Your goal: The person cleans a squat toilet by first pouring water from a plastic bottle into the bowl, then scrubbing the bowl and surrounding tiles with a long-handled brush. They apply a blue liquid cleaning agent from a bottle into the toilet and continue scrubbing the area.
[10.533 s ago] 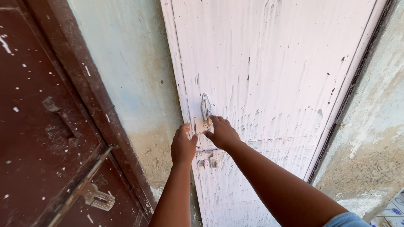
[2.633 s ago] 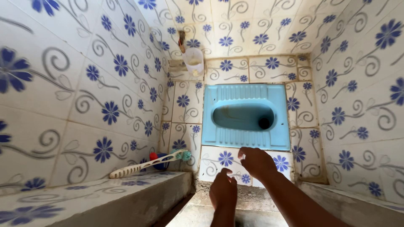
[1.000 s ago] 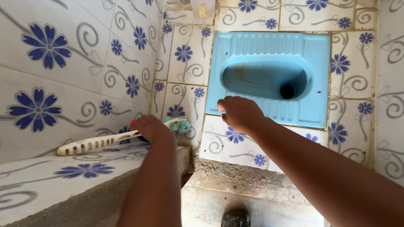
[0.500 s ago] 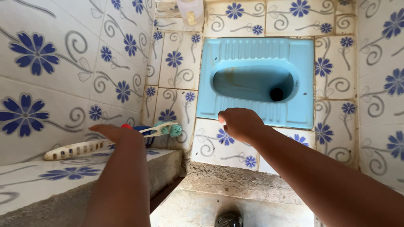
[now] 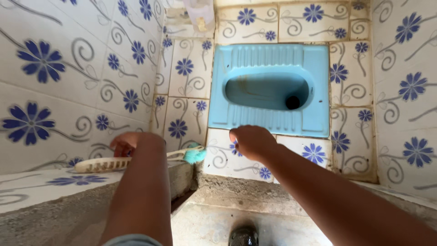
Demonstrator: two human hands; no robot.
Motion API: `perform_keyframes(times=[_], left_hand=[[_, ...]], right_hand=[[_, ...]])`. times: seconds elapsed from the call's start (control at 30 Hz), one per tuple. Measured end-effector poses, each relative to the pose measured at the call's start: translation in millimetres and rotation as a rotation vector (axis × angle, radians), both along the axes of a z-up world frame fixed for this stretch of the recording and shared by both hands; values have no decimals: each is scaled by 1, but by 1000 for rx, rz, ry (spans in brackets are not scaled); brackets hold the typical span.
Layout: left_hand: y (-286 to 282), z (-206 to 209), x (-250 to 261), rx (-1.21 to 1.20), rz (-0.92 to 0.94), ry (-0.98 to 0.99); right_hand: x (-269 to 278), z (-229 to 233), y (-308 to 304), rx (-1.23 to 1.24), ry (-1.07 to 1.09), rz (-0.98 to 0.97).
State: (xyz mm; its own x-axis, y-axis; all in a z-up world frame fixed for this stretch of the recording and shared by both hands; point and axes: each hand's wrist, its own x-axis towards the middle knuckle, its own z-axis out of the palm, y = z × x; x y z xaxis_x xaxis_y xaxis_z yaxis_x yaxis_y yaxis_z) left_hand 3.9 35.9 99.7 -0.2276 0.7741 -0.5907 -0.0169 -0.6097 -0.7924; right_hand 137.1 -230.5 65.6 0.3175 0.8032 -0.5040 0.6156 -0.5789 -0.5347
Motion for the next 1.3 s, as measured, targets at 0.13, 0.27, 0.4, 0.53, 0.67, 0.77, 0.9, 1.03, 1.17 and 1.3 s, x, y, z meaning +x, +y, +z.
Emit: perform_keyframes(times=[0.13, 0.27, 0.4, 0.53, 0.67, 0.77, 0.9, 1.03, 1.17, 1.3], left_hand=[[-7, 5, 0, -79, -26, -94], [-4, 1, 14, -18, 123, -284], [0, -2, 38, -166, 454, -605], [-14, -8, 56, -353, 1166, -810], [-57, -35, 57, -487, 1564, -873], [-87, -62, 59, -613, 1677, -1098], [-116, -100, 61, -756, 1739, -1389], [-131, -145, 59, -897, 1739, -1671], [-90, -187, 57, -304, 1344, -1863], [-16, -181, 22, 70, 768, -1661]], right_hand=[[-6, 0, -10, -1, 37, 5], [-14, -6, -13, -81, 166, -111], [-22, -14, -11, 9, 412, -263], [-28, -9, 1, -187, 836, -561], [-30, 0, 7, -182, 1049, -748], [-24, 0, 2, -109, 1120, -801], [-8, -13, -14, -88, 1055, -986], [1, -26, -26, 95, 784, -924], [-4, -35, -24, 176, 714, -839], [-13, -42, -22, 174, 623, -787]])
